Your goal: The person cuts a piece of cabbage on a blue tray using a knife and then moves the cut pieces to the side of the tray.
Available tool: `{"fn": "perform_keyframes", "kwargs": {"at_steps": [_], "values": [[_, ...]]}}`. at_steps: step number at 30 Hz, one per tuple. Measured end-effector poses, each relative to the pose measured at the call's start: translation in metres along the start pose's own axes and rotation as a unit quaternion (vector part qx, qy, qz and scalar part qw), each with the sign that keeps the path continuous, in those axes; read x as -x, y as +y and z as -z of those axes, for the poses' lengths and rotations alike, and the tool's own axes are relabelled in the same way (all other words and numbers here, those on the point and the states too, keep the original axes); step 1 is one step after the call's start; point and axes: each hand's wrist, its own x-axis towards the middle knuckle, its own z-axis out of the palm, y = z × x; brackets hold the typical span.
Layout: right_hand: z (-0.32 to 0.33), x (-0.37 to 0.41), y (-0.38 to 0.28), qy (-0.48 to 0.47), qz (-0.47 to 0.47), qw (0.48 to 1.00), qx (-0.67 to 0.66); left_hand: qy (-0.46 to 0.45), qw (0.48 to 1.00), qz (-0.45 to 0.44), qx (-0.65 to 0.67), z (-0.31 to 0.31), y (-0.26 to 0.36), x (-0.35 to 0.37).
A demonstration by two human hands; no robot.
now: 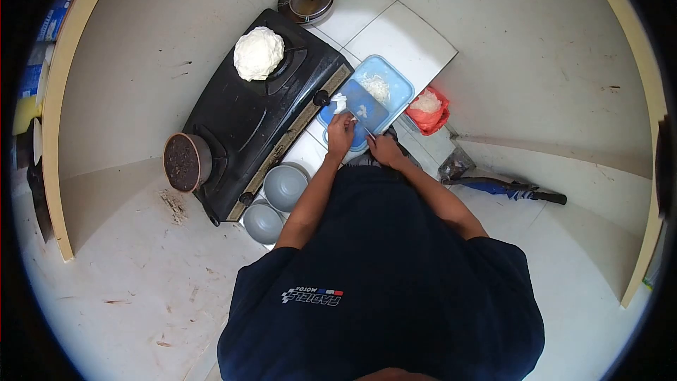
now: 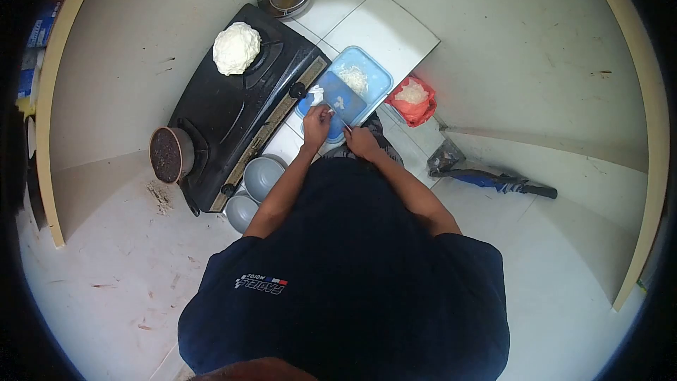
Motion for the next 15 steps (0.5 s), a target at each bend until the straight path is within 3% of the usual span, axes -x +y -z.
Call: {"fn": "perform_keyframes", "kwargs": {"at_steps": [6, 8, 12, 15], "values": [[0.007, -0.012, -0.010, 0.036, 0.022, 0.999, -0.027, -0.003, 1.000, -0.009, 0.004, 0.004, 0.006, 0.001], [0.002, -0.016, -0.004, 0.021, -0.025, 0.999, 0.023, 0.002, 1.000, -0.010, 0.014, 0.004, 0.005, 0.003], [0.010, -0.012, -0.007, 0.011, -0.025, 1.000, 0.002, -0.003, 1.000, -0.013, 0.018, 0.003, 0.002, 0.002], [0.023, 0.001, -0.023, 0.039, 0.028, 0.998, -0.042, -0.008, 1.000, -0.017, 0.008, 0.004, 0.003, 0.001]]}}
